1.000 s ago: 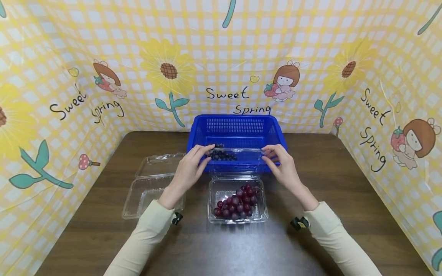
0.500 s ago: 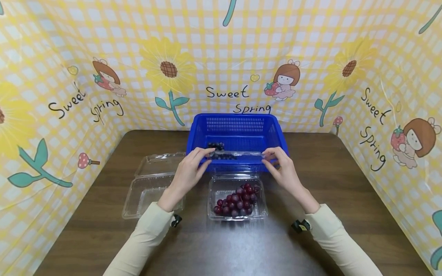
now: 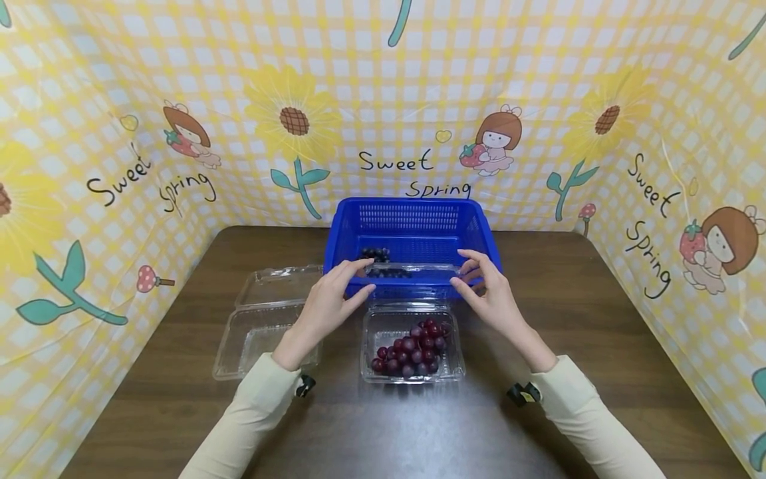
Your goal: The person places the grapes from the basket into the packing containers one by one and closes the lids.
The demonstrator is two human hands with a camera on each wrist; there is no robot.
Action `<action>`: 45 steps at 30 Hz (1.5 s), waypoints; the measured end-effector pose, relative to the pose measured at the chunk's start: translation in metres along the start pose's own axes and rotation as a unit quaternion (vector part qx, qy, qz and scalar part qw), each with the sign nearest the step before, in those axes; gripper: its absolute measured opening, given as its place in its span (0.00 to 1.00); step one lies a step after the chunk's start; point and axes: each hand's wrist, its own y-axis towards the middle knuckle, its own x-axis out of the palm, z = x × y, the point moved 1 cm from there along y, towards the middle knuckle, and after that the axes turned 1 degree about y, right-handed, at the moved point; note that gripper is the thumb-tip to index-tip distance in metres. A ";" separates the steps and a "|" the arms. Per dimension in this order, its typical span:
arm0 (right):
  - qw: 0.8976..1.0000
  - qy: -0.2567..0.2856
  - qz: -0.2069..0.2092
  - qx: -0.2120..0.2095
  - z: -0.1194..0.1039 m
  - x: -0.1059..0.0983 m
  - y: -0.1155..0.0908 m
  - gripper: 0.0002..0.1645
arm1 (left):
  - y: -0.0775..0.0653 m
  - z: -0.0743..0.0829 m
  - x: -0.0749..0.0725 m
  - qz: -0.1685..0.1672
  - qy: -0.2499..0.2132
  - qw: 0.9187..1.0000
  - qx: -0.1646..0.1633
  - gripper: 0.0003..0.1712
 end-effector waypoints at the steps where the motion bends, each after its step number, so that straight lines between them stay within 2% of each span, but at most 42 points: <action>1: 1.000 -0.003 -0.004 0.002 0.000 0.000 0.000 0.27 | 0.000 0.001 -0.001 -0.003 0.001 1.000 -0.005 0.27; 9: 0.999 -0.013 -0.028 0.021 0.000 -0.002 -0.001 0.19 | -0.001 0.007 -0.006 -0.057 -0.015 0.996 -0.071 0.31; 13: 0.997 -0.023 -0.057 0.039 0.001 -0.002 -0.003 0.18 | -0.003 0.009 -0.009 -0.080 -0.026 0.991 -0.102 0.32; 18: 0.995 -0.028 -0.086 0.048 0.001 -0.003 -0.006 0.19 | -0.006 0.010 -0.009 -0.108 -0.057 0.984 -0.126 0.31; 26: 0.991 -0.002 -0.115 0.064 0.000 -0.004 -0.006 0.20 | -0.007 0.009 -0.010 -0.125 -0.100 0.979 -0.124 0.28; 35: 0.988 0.002 -0.135 0.070 -0.001 -0.005 -0.007 0.18 | -0.010 0.009 -0.012 -0.138 -0.119 0.976 -0.122 0.27; 45: 0.985 0.039 -0.152 0.078 -0.004 -0.006 -0.011 0.17 | -0.016 0.006 -0.014 -0.151 -0.135 0.973 -0.109 0.26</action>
